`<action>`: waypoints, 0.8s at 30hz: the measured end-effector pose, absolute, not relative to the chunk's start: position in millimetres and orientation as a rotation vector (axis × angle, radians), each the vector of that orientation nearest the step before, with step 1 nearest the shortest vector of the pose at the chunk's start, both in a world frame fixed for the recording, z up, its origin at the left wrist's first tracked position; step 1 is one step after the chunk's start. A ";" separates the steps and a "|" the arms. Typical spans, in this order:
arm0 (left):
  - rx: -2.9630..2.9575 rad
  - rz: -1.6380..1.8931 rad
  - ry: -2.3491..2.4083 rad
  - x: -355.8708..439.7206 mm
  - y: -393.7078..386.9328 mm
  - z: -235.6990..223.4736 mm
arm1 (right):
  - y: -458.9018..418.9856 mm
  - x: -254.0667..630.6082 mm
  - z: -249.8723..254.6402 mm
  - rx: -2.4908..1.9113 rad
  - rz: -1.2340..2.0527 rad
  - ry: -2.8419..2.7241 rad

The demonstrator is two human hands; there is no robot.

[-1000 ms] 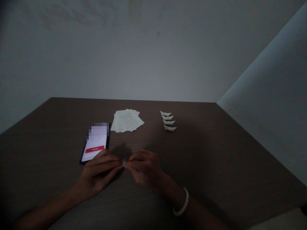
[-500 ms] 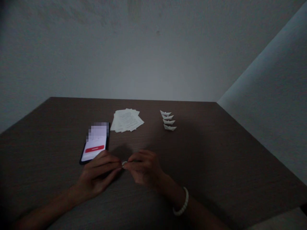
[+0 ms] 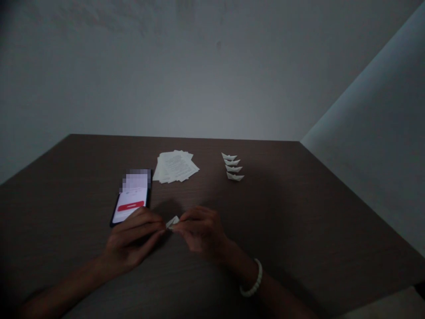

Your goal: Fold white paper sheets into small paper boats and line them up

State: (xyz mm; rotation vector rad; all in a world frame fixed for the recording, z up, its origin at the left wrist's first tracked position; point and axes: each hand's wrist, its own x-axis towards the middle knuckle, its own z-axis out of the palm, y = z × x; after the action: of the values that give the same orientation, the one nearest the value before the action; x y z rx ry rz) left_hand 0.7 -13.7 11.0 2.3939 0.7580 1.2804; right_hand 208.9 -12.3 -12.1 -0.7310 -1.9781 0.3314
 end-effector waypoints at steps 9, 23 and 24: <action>2.462 1.270 0.693 -1.5 -12.9 1.0 | -17.6 206.7 -2.8 -0.804 0.253 -2.114; 2.499 1.236 0.693 0.0 -14.7 0.3 | -18.1 205.0 -5.7 -0.844 0.101 -2.120; 2.499 1.229 0.697 0.3 -14.9 0.7 | -18.5 204.6 -5.6 -0.852 0.093 -2.120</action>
State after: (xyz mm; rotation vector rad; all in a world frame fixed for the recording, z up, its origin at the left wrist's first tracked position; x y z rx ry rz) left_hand 0.3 -14.9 0.7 2.4992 0.6975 1.2295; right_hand 204.6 -18.5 -5.6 -0.8515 -2.1200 0.0934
